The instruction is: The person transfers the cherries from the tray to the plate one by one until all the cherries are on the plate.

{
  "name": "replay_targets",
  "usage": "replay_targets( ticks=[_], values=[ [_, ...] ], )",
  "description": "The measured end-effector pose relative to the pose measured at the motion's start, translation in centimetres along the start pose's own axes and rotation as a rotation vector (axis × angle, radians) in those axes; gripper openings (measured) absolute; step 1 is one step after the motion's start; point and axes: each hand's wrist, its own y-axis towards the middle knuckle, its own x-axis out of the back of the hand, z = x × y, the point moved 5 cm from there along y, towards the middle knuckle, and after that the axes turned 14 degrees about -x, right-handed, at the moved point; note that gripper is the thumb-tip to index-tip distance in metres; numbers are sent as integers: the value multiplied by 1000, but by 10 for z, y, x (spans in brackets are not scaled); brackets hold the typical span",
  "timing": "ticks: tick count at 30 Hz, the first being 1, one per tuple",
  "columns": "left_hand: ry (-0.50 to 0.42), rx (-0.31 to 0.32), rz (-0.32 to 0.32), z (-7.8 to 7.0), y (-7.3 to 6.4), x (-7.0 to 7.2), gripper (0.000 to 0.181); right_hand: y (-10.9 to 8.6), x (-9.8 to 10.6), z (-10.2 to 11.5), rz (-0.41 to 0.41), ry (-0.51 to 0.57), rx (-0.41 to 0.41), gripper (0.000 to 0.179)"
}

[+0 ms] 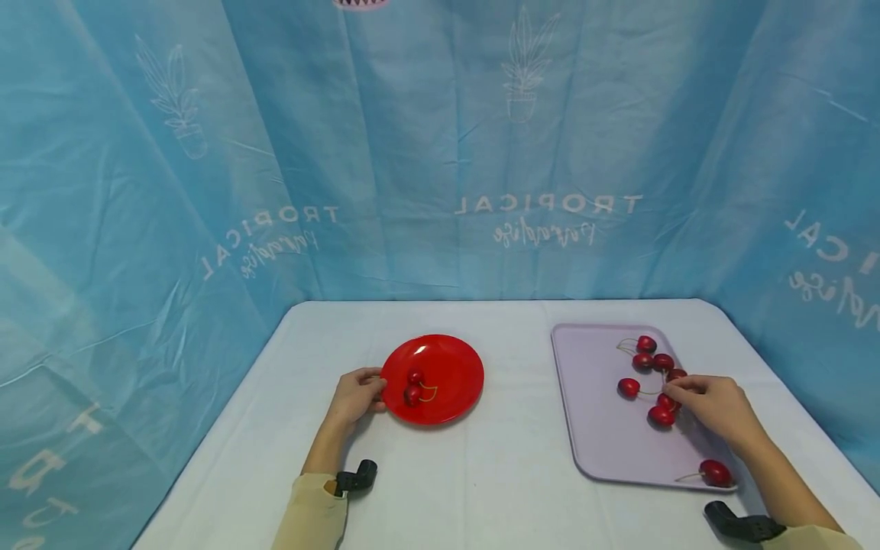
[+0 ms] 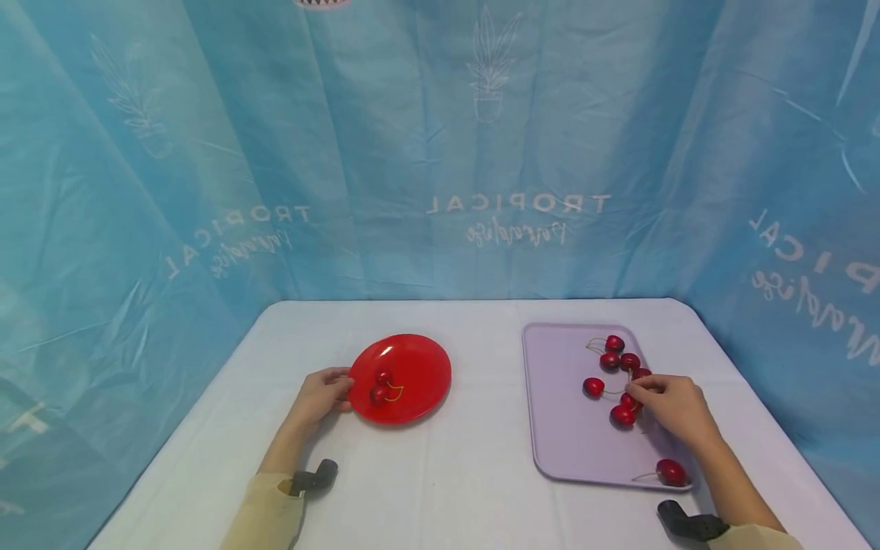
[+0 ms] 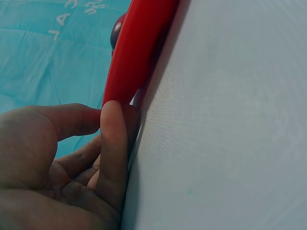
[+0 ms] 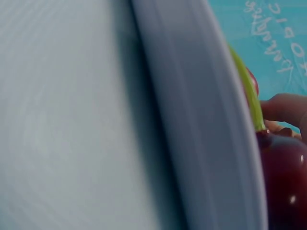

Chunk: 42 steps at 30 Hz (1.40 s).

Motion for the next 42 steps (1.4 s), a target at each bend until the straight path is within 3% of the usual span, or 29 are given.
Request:
replay_targets(
  ticks=[9,23,29,42],
  values=[
    [-5,-11,-1,-1,0,4,34,-7,-4,11,15,50,43,57],
    [-23,-4,5,1,1,1,34,-9,7,17,3,146,13,61],
    [-30,-7,9,1,2,1,33,-9,2,18,29,178,-28,68],
    [-34,-16,5,1,2,1,32,-8,-18,47,59,221,-6,62]
  ],
)
